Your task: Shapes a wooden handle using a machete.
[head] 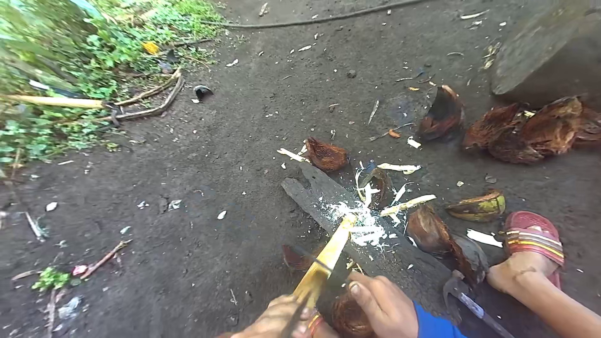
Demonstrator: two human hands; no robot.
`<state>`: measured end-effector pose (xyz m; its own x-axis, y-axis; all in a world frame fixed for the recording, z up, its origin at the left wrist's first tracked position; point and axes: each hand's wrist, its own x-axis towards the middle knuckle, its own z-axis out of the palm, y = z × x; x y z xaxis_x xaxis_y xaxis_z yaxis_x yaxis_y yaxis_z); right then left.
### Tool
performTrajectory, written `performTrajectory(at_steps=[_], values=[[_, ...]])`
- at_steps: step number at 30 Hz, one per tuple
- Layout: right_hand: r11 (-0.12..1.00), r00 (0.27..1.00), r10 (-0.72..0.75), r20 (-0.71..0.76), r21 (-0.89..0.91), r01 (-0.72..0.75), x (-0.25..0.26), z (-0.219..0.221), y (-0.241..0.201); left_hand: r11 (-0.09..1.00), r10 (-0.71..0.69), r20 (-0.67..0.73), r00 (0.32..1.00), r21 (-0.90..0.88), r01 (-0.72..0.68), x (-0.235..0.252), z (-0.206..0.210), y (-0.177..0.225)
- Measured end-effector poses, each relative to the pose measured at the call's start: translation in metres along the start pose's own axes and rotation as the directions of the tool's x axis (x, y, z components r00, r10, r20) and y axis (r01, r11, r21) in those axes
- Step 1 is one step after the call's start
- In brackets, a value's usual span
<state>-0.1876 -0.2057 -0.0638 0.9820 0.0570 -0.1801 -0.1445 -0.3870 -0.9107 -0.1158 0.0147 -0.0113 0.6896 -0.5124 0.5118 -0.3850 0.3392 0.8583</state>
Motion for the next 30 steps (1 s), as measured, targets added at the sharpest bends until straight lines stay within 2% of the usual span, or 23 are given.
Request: performTrajectory(at_steps=[3,6,9,16,22,25,27,30], values=[[0.994,0.987,-0.059,-0.147,0.078,0.071,0.001,-0.010,0.010,0.999,0.034,0.163,0.986,-0.024,-0.030,0.021,-0.008,-0.004],[0.972,0.976,-0.073,-0.206,0.205,0.116,-0.004,-0.021,0.006,0.996,0.077,0.218,0.973,-0.049,-0.068,0.038,-0.006,-0.010],[0.969,0.975,-0.065,-0.212,0.218,0.112,-0.008,-0.022,0.002,0.994,0.112,0.204,0.973,-0.041,-0.106,0.046,-0.002,-0.017],[0.987,0.984,0.063,-0.169,0.160,-0.035,0.001,-0.003,0.019,0.993,0.115,0.176,0.978,-0.038,-0.110,0.051,0.009,-0.017],[0.993,0.968,-0.011,-0.250,0.110,0.039,-0.007,-0.011,-0.001,0.994,0.107,0.176,0.979,-0.046,-0.100,0.050,0.010,-0.017],[0.995,0.969,0.099,-0.228,0.023,-0.096,0.003,0.004,0.022,0.994,0.107,0.165,0.980,-0.049,-0.100,0.048,0.009,-0.017],[0.985,0.968,0.174,-0.183,0.032,-0.171,0.012,0.006,0.035,0.992,0.120,0.167,0.979,-0.053,-0.112,0.046,0.005,-0.018],[0.977,0.972,0.211,-0.099,0.012,-0.211,0.005,0.005,0.026,0.993,0.118,0.197,0.973,-0.036,-0.113,0.039,-0.001,-0.017]])
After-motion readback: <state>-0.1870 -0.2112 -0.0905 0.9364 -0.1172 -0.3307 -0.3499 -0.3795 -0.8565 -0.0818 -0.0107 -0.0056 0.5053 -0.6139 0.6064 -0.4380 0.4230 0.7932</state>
